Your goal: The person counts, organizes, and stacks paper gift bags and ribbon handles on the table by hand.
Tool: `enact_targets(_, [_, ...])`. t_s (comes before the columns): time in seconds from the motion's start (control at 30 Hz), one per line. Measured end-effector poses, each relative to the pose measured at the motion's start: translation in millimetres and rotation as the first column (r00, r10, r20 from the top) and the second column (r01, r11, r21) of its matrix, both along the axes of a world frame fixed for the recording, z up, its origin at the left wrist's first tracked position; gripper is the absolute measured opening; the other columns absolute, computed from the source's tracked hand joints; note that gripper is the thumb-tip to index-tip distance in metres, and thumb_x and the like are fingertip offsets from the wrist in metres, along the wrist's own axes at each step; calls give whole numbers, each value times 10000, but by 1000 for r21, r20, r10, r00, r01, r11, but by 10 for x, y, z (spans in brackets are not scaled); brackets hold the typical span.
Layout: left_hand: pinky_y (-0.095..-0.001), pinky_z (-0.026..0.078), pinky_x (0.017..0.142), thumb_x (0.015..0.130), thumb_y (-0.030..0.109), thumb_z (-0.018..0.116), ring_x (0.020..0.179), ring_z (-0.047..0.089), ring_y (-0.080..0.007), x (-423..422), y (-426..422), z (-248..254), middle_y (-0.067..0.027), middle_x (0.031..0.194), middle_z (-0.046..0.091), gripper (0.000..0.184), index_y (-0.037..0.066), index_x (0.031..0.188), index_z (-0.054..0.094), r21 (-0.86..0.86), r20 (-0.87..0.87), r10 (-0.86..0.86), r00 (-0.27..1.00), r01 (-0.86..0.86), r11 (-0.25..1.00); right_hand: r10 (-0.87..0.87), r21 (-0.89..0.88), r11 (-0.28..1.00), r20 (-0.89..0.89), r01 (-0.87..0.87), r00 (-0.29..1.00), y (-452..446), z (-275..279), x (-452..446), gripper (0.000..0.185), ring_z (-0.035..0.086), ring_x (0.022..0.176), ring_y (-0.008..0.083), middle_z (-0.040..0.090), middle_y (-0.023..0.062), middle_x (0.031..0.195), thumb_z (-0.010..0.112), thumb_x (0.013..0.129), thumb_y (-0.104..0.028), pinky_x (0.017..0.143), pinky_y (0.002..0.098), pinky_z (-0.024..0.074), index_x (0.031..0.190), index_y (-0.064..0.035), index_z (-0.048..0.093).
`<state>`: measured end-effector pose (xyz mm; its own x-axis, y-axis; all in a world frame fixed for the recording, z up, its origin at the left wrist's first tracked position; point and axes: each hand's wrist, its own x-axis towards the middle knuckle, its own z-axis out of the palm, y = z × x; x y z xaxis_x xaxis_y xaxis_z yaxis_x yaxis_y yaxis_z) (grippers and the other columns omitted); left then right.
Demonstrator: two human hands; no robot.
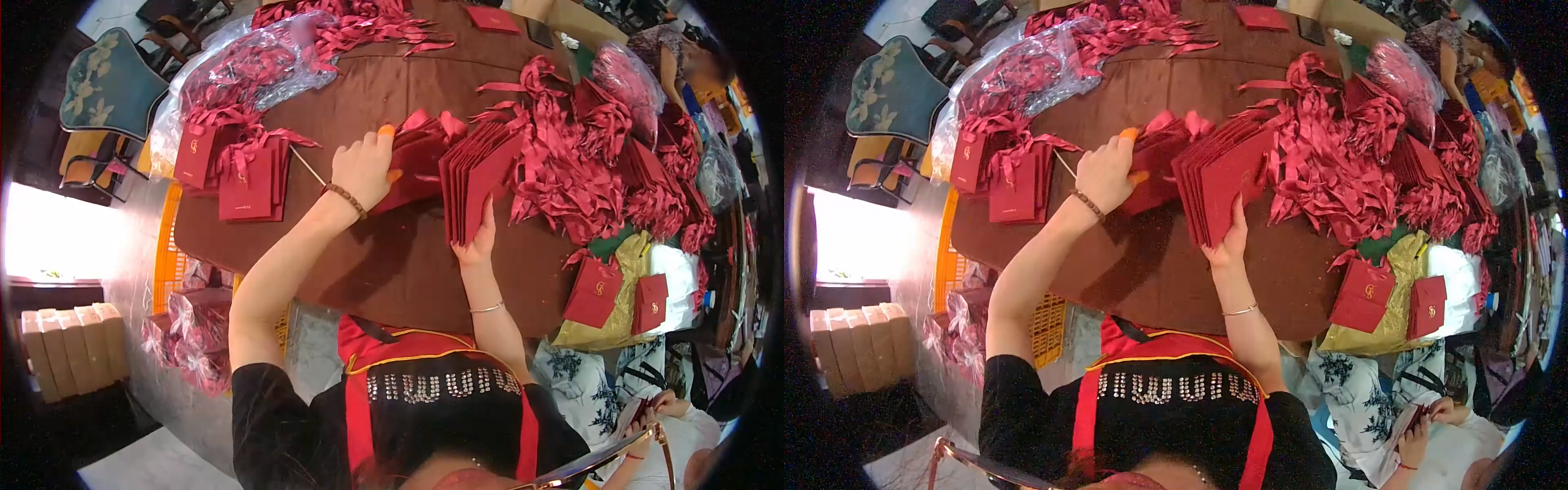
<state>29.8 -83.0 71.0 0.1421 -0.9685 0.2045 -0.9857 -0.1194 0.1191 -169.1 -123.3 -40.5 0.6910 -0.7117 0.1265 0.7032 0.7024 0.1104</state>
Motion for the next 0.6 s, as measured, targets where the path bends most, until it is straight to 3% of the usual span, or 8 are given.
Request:
enact_targets(0.1, [-432, 444, 684, 652, 297, 721, 876, 563, -301, -39, 76, 59, -144, 956, 531, 675, 9, 1165, 389, 41, 37, 0, 999, -2, 999, -7, -11, 1000, -6, 7, 1000, -95, -11, 11, 467, 464, 1156, 264, 463, 115, 1278, 436, 910, -339, 979, 401, 389, 1272, -44, 410])
enact_targets(0.13, [-436, 434, 760, 644, 321, 726, 969, 524, -308, -38, 92, 114, -169, 1093, 480, 750, -11, 1209, 362, 188, 5, 20, 1000, -21, 982, -29, -2, 1000, -43, 29, 999, -114, 13, 41, 460, 479, 1139, 265, 471, 114, 1270, 440, 909, -337, 969, 402, 399, 1266, -47, 418])
enact_targets(0.23, [-421, 431, 761, 635, 307, 737, 1007, 501, -293, 8, 185, 58, -140, 1191, 442, 818, 35, 1286, 324, 53, -42, -48, 998, 50, 997, -47, 2, 999, -91, 48, 995, -173, 74, 114, 453, 502, 1111, 267, 485, 113, 1254, 453, 903, -336, 946, 409, 420, 1255, -53, 430])
enact_targets(0.43, [-427, 425, 797, 592, 378, 758, 1041, 469, -311, -4, 254, 77, -148, 1268, 390, 925, 24, 1308, 291, 92, -53, -138, 989, 143, 985, -82, -11, 997, -135, 82, 987, -408, 33, 159, 493, 505, 1097, 286, 496, 120, 1235, 466, 888, -370, 912, 447, 436, 1262, -53, 413])
enact_targets(0.5, [-415, 414, 838, 569, 372, 775, 1087, 438, -325, 17, 276, 106, -153, 1286, 384, 1020, 27, 1349, 216, 118, -67, -152, 986, 159, 980, -92, -30, 996, -144, 88, 985, -518, 58, 132, 512, 500, 1098, 298, 498, 122, 1230, 457, 885, -394, 914, 460, 428, 1265, -55, 406])
enact_targets(0.57, [-397, 356, 954, 568, 315, 788, 1150, 390, -354, 96, 285, 116, -174, 1329, 343, 1103, 44, 1390, 103, 22, -300, -282, 911, 302, 953, -126, -228, 971, -242, 70, 962, -613, 122, 92, 512, 498, 1097, 303, 498, 122, 1228, 423, 894, -407, 916, 465, 422, 1265, -54, 404])
enact_targets(0.6, [-377, 299, 1015, 554, 223, 810, 1221, 333, -344, 115, 313, 158, -180, 1364, 303, 1145, 43, 1397, 56, 4, -450, -290, 844, 326, 945, -195, -163, 974, -239, 159, 951, -567, 344, 131, 509, 498, 1091, 306, 496, 124, 1227, 409, 897, -408, 916, 469, 417, 1262, -53, 404])
